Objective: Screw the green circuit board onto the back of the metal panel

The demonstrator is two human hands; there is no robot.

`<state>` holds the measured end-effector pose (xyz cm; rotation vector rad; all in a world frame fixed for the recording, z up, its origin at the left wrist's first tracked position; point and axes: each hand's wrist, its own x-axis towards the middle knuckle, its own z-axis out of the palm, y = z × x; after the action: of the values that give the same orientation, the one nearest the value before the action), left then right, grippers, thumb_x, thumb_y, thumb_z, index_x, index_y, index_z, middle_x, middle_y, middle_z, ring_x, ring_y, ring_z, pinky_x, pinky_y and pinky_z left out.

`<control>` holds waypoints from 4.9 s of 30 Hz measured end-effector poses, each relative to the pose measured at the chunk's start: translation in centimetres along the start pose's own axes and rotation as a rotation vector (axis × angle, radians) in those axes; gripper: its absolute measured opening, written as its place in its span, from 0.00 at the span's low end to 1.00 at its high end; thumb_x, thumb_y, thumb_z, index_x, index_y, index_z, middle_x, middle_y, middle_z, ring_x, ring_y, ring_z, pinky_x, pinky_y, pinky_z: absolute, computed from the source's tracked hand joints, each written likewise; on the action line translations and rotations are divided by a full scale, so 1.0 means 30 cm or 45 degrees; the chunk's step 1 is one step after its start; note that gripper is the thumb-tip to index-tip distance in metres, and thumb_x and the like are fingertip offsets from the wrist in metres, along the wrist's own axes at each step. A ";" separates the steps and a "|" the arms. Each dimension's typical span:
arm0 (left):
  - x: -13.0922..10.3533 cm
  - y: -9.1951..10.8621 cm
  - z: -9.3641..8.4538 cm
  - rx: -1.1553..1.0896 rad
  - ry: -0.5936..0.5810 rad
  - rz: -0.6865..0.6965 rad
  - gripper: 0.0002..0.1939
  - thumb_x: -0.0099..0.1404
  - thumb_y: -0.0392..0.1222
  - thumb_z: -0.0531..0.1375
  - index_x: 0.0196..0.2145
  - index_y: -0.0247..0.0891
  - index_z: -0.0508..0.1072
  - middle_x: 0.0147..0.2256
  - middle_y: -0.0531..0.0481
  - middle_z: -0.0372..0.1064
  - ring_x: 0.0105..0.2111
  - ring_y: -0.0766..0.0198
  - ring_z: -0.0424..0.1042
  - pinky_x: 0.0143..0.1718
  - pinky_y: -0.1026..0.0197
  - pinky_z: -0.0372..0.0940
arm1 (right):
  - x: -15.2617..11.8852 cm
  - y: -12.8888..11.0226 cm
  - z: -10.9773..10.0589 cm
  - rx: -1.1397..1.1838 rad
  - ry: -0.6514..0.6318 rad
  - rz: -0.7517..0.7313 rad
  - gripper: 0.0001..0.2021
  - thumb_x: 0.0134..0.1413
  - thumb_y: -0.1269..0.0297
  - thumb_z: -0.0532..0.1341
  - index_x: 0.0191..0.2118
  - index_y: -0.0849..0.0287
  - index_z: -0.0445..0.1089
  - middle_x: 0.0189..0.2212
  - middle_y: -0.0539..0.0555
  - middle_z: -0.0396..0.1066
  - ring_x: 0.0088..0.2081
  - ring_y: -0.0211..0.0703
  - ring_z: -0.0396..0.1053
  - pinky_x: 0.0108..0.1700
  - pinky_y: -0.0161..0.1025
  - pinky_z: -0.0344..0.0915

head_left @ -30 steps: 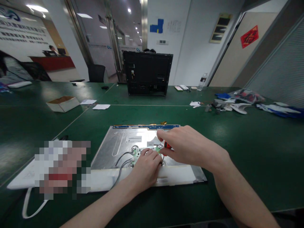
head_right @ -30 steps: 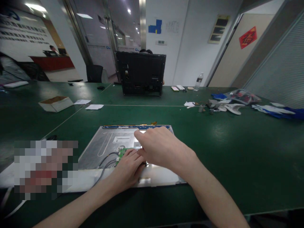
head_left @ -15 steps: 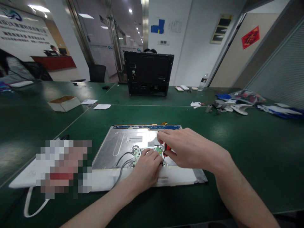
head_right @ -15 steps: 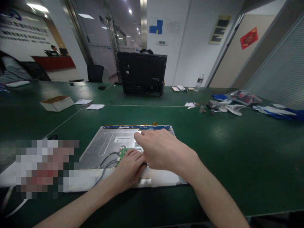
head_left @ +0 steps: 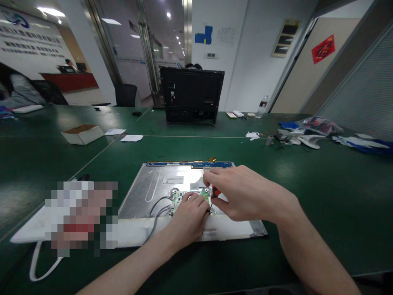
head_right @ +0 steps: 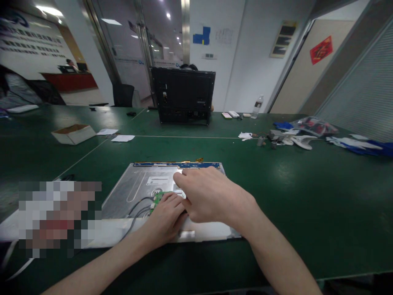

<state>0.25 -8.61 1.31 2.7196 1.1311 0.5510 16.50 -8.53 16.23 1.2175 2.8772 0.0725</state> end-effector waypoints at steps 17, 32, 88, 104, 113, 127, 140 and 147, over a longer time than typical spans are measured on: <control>-0.002 -0.005 0.006 -0.017 0.004 0.000 0.08 0.63 0.33 0.53 0.37 0.38 0.69 0.38 0.46 0.68 0.42 0.57 0.66 0.51 0.50 0.55 | -0.002 0.000 0.004 -0.030 -0.035 0.102 0.11 0.53 0.63 0.57 0.43 0.58 0.63 0.38 0.55 0.71 0.32 0.44 0.69 0.27 0.37 0.54; 0.001 -0.005 0.004 0.002 -0.010 0.011 0.07 0.64 0.34 0.52 0.36 0.38 0.69 0.37 0.46 0.68 0.41 0.57 0.66 0.49 0.50 0.56 | 0.004 0.004 0.003 -0.054 -0.027 0.109 0.08 0.54 0.63 0.57 0.40 0.57 0.63 0.37 0.54 0.72 0.32 0.44 0.70 0.26 0.38 0.53; 0.000 -0.003 0.005 0.001 -0.012 -0.002 0.06 0.64 0.34 0.53 0.36 0.38 0.69 0.37 0.47 0.69 0.42 0.57 0.66 0.50 0.51 0.55 | 0.026 0.001 0.012 -0.089 0.006 0.135 0.09 0.57 0.62 0.55 0.43 0.55 0.61 0.31 0.52 0.73 0.29 0.45 0.70 0.24 0.37 0.50; 0.002 0.000 -0.004 0.000 -0.026 0.003 0.06 0.64 0.34 0.53 0.35 0.37 0.69 0.37 0.47 0.68 0.41 0.58 0.66 0.51 0.51 0.55 | 0.026 0.009 0.013 -0.073 0.021 0.104 0.08 0.55 0.65 0.56 0.42 0.56 0.60 0.31 0.51 0.73 0.27 0.44 0.69 0.23 0.37 0.47; 0.003 0.002 -0.004 0.004 -0.017 0.009 0.07 0.64 0.34 0.52 0.37 0.39 0.69 0.38 0.47 0.68 0.41 0.57 0.65 0.51 0.50 0.55 | 0.008 0.007 0.003 -0.014 -0.038 -0.033 0.09 0.52 0.66 0.58 0.39 0.58 0.60 0.35 0.54 0.71 0.32 0.43 0.68 0.26 0.37 0.53; 0.001 -0.005 0.008 0.000 -0.023 -0.001 0.07 0.64 0.34 0.53 0.39 0.38 0.69 0.39 0.46 0.69 0.43 0.57 0.65 0.51 0.50 0.55 | 0.017 0.014 0.012 0.004 -0.030 0.003 0.07 0.53 0.65 0.57 0.39 0.58 0.64 0.34 0.54 0.73 0.32 0.43 0.69 0.27 0.36 0.53; 0.000 0.000 -0.002 -0.004 -0.005 0.001 0.06 0.63 0.33 0.53 0.34 0.38 0.68 0.37 0.47 0.69 0.41 0.57 0.66 0.49 0.51 0.56 | 0.032 0.007 0.010 -0.071 -0.022 0.120 0.08 0.58 0.61 0.56 0.41 0.58 0.64 0.31 0.54 0.73 0.29 0.43 0.69 0.26 0.36 0.52; 0.000 -0.004 0.009 -0.008 0.013 0.010 0.08 0.63 0.32 0.52 0.38 0.38 0.69 0.39 0.46 0.69 0.42 0.56 0.66 0.50 0.50 0.55 | 0.016 0.003 0.009 0.012 -0.001 -0.044 0.06 0.54 0.65 0.57 0.39 0.58 0.63 0.36 0.54 0.72 0.33 0.44 0.69 0.28 0.37 0.54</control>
<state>0.28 -8.54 1.02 2.7198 1.1194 0.5696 16.26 -8.12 15.97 1.1685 2.9001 0.0587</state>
